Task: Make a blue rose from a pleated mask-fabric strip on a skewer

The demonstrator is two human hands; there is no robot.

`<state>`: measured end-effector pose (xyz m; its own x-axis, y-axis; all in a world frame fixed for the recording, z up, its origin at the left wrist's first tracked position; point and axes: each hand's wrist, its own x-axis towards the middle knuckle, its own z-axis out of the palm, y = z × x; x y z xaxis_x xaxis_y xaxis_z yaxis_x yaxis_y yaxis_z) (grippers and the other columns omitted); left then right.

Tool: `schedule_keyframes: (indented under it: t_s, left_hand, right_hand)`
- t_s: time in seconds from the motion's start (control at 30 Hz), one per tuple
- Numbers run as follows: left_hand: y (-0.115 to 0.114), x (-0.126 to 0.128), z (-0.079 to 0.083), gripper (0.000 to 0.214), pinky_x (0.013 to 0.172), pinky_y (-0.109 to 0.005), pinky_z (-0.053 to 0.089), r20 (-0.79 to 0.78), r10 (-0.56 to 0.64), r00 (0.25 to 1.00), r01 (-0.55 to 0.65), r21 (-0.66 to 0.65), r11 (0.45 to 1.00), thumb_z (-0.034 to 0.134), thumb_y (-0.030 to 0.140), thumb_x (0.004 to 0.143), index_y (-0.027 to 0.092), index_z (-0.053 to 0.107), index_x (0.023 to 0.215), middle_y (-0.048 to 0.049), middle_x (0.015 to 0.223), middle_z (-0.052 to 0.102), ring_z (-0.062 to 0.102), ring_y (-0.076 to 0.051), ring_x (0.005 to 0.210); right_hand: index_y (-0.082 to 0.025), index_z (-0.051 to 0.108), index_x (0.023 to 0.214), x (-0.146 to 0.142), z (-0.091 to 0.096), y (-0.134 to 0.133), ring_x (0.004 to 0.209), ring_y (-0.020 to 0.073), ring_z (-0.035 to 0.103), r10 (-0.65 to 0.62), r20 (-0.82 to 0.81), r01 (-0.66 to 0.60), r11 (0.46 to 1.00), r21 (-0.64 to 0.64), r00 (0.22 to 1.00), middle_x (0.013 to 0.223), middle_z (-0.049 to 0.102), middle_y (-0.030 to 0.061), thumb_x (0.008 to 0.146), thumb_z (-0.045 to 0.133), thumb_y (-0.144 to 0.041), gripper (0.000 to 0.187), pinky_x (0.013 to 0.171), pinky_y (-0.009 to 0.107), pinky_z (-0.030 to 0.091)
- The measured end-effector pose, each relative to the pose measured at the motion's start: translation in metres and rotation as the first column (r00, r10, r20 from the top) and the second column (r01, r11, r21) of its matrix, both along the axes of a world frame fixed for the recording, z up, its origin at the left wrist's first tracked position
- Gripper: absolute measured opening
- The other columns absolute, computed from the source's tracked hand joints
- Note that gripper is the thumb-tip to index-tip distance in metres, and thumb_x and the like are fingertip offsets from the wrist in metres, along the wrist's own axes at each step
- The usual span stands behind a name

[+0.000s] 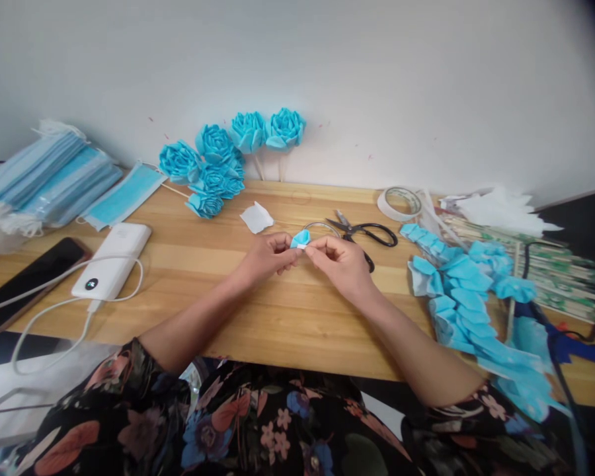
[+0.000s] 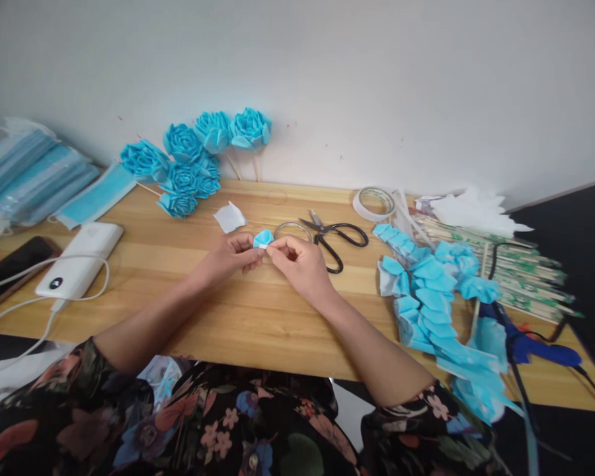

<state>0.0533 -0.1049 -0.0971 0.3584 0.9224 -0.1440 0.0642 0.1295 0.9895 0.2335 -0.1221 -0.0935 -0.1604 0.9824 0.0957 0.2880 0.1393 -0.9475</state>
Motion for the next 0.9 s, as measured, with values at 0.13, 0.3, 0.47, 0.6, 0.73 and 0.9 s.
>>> schedule_keyframes:
  t_s: [0.13,0.3,0.47,0.6,0.73,0.9]
  left_hand:
    - [0.0007,-0.001,-0.0007,0.027,0.046,-0.018,0.041,0.011,-0.033,0.999,0.032,0.029,0.999,0.072,0.038,0.076,0.016,0.056,0.07,0.0021,0.061,0.059,0.05,-0.006,0.049]
    - [0.0014,-0.003,-0.0016,0.03,0.046,-0.019,0.041,-0.001,-0.058,0.998,0.058,0.063,0.996,0.074,0.041,0.074,0.016,0.057,0.072,0.0023,0.062,0.058,0.048,-0.006,0.049]
    - [0.0009,-0.0023,0.0026,0.033,0.047,-0.019,0.042,0.008,-0.089,0.996,0.088,0.066,0.994,0.078,0.042,0.07,0.016,0.058,0.074,0.0042,0.06,0.053,0.046,-0.006,0.05]
    - [0.0007,-0.0027,0.0028,0.033,0.05,-0.021,0.044,-0.014,-0.082,0.997,0.083,0.063,0.995,0.069,0.047,0.078,0.015,0.061,0.074,0.0007,0.063,0.058,0.05,-0.008,0.053]
    - [0.0028,-0.0061,-0.0009,0.037,0.049,-0.02,0.041,-0.056,-0.05,0.997,0.055,0.093,0.994,0.065,0.048,0.082,0.014,0.064,0.069,0.0005,0.059,0.057,0.048,-0.007,0.051]
    - [0.0045,-0.0081,-0.0015,0.039,0.049,-0.019,0.038,-0.021,-0.046,0.999,0.048,0.088,0.995,0.067,0.05,0.081,0.013,0.067,0.069,-0.0001,0.058,0.058,0.048,-0.007,0.051]
  right_hand:
    - [-0.021,0.068,0.074,-0.0003,0.0013,0.0004,0.051,0.0093,0.041,-0.006,-0.003,0.006,1.0,-0.013,1.0,0.057,0.053,-0.0033,0.082,0.064,-0.034,0.016,0.05,0.026,0.031]
    - [-0.02,0.067,0.072,-0.0007,0.0041,-0.0004,0.05,0.0087,0.038,-0.018,-0.004,0.018,1.0,-0.018,1.0,0.055,0.05,-0.0038,0.081,0.064,-0.034,0.016,0.048,0.025,0.029]
    - [-0.019,0.067,0.073,0.0008,0.0051,-0.0003,0.051,0.008,0.039,-0.035,-0.014,0.034,0.999,-0.016,0.999,0.056,0.051,-0.0036,0.08,0.064,-0.034,0.017,0.048,0.024,0.029]
    - [-0.018,0.068,0.073,0.0007,0.0041,0.0001,0.053,0.008,0.041,-0.04,0.009,0.04,0.999,-0.004,0.999,0.058,0.055,-0.0026,0.08,0.063,-0.033,0.018,0.051,0.023,0.032]
    - [-0.018,0.07,0.074,0.0013,0.0028,-0.0001,0.054,0.0083,0.042,-0.041,0.062,0.039,0.999,0.034,0.997,0.06,0.057,-0.002,0.082,0.062,-0.033,0.02,0.052,0.022,0.034]
    - [-0.017,0.073,0.073,0.0025,0.0092,-0.0053,0.051,0.0084,0.043,-0.061,0.155,0.038,0.989,0.146,0.986,0.056,0.056,-0.0021,0.087,0.056,-0.033,0.026,0.05,0.022,0.034]
